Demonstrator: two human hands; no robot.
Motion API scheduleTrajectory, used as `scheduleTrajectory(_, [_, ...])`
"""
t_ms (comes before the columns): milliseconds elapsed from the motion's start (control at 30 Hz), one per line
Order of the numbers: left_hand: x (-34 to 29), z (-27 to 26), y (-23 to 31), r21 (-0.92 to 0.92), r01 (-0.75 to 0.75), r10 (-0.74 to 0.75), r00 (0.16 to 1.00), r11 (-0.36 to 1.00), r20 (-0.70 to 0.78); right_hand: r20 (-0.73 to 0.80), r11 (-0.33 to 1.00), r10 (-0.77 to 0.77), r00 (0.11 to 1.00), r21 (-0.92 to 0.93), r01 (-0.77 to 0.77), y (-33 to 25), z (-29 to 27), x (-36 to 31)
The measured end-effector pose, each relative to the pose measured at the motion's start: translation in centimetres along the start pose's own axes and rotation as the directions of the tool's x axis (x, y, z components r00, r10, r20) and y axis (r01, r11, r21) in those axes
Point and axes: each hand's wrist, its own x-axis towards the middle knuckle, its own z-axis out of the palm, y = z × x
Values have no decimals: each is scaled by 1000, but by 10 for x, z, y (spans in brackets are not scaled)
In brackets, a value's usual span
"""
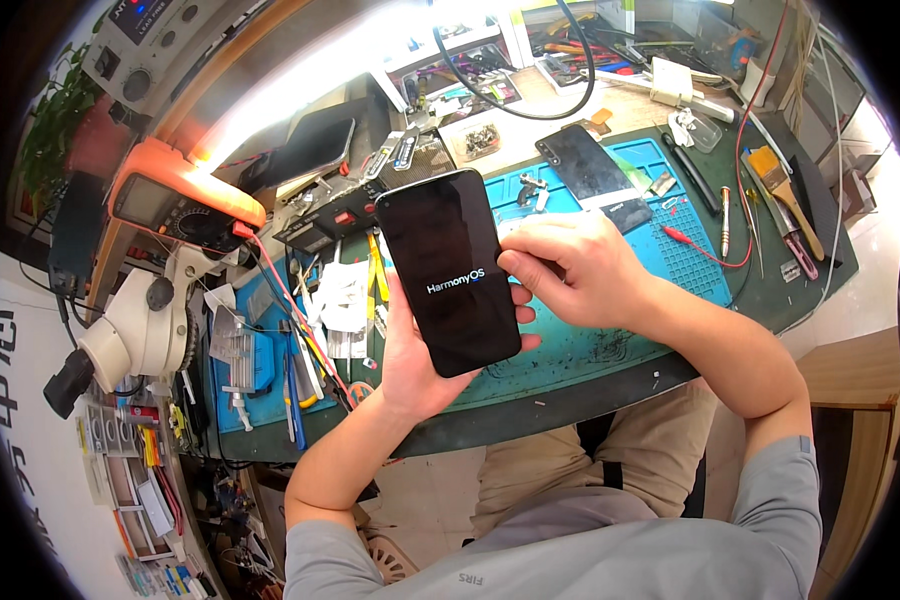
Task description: The person is working on a smartphone at a cluttered workbench. They repeatedly open the back cover to inspect the internal components and then close it to check the screen, which displays the HarmonyOS and HONOR logos. The person uses a small tool to pry the device open and handles the phone with both hands throughout the process.
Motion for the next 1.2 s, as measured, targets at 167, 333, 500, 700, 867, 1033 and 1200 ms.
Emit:
scheduleTrajectory(167, [1,0,0,-5,-1,1,1000,1000,8,5,1000,-1,1000,-2,2,1,-1,0])
scheduleTrajectory(333, [0,1,1,-20,6,-6,1000,1000,-3,13,1000,4,1000,-3,-4,-1,-1,1])
scheduleTrajectory(500, [0,0,0,-25,5,-5,1000,1000,-1,15,1000,7,1000,-15,-7,-2,-2,0])
scheduleTrajectory(700, [0,-2,0,-60,12,-10,1000,998,19,11,1000,-3,1000,-28,3,0,-1,0])
scheduleTrajectory(867, [-2,-2,1,-94,14,-9,999,996,51,5,999,-30,1000,-29,30,-1,-2,2])
scheduleTrajectory(1033, [-3,-1,1,-48,3,-1,999,999,47,20,999,-9,1000,-35,10,-3,-1,1])
scheduleTrajectory(1200, [-4,-3,1,-54,16,-17,1000,998,-6,38,999,-22,999,-46,24,-7,-1,4])
